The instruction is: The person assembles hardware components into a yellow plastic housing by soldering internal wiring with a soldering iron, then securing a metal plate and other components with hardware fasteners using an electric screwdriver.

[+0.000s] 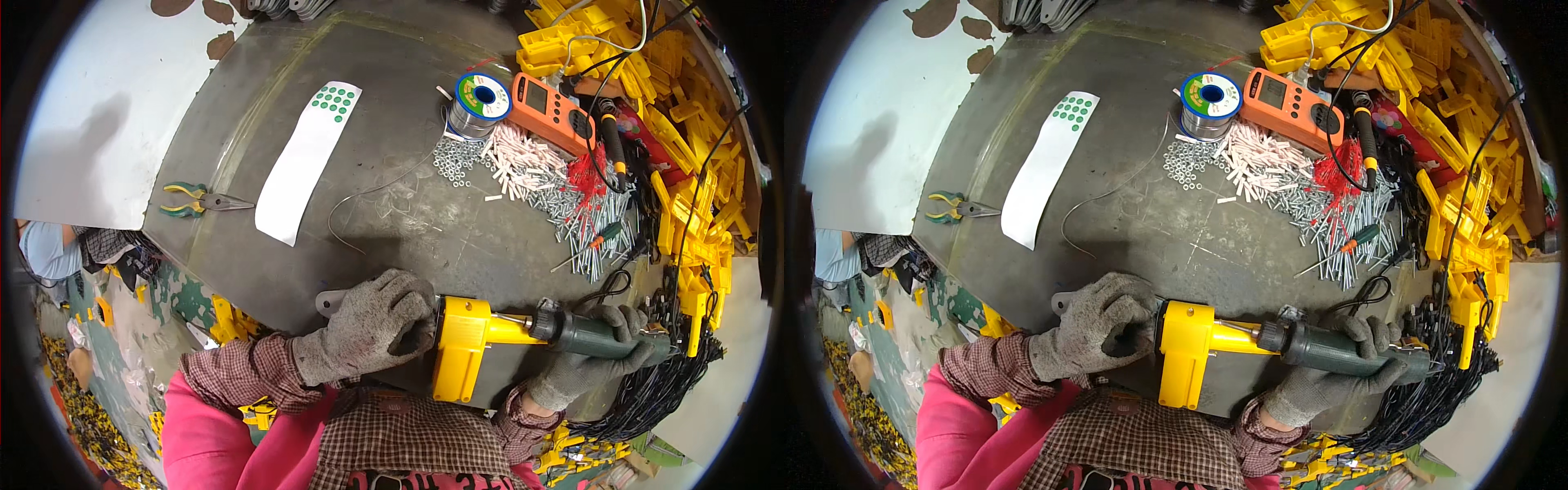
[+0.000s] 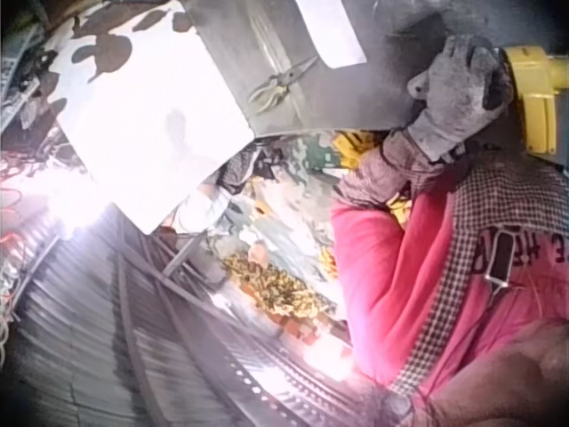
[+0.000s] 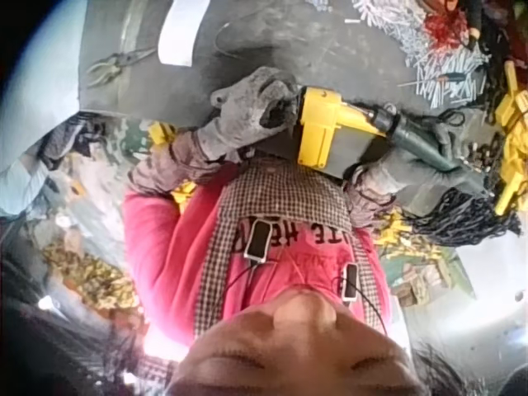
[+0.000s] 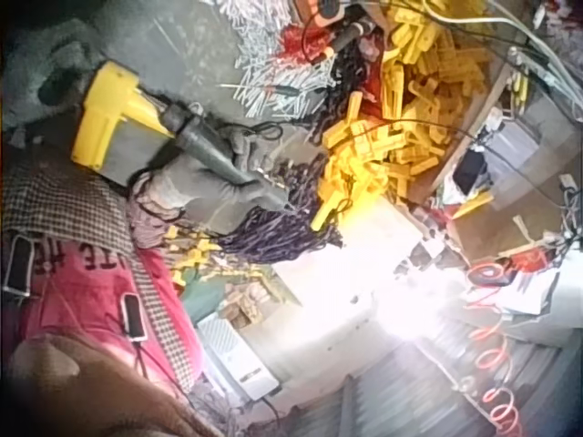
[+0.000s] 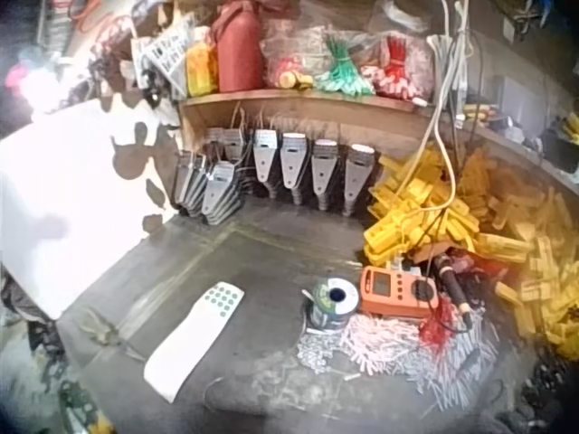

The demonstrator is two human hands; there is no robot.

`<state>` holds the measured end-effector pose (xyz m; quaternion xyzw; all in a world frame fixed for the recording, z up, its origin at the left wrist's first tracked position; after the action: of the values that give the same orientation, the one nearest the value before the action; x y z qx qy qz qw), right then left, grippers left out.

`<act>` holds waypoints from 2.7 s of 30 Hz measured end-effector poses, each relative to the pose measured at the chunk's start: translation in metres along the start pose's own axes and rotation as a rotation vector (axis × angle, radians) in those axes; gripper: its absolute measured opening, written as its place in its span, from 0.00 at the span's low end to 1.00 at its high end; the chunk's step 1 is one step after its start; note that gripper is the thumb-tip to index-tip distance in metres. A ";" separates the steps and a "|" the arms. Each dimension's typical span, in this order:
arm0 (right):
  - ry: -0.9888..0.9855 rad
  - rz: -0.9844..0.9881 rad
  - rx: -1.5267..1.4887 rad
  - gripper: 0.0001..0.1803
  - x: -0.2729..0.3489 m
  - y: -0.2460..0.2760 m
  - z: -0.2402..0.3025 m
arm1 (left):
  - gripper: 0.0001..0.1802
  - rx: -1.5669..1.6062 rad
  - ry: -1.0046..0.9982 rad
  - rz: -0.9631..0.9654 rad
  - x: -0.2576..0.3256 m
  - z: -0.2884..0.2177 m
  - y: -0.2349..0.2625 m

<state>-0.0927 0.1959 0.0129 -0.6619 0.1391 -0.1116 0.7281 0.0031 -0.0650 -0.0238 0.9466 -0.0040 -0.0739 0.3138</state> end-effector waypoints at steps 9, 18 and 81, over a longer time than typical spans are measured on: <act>-0.128 0.148 -0.131 0.14 -0.018 0.011 -0.001 | 0.26 -0.031 0.028 0.051 -0.001 -0.001 0.003; -0.112 0.130 0.277 0.24 -0.019 0.023 0.010 | 0.17 0.027 0.088 0.057 -0.011 -0.008 0.012; 0.004 0.088 0.163 0.19 0.016 0.026 -0.004 | 0.16 0.028 0.016 -0.070 0.015 0.000 0.005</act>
<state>-0.0802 0.1893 -0.0143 -0.5934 0.1600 -0.0918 0.7835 0.0178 -0.0700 -0.0230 0.9511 0.0306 -0.0773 0.2976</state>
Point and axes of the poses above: each hand's wrist, its own x-axis away from the middle knuckle, its own y-axis out of the back of the hand, z = x × y, the point moved 1 cm from there along -x, towards the middle knuckle, and after that the axes turned 14 degrees about y, right-handed, at the moved point
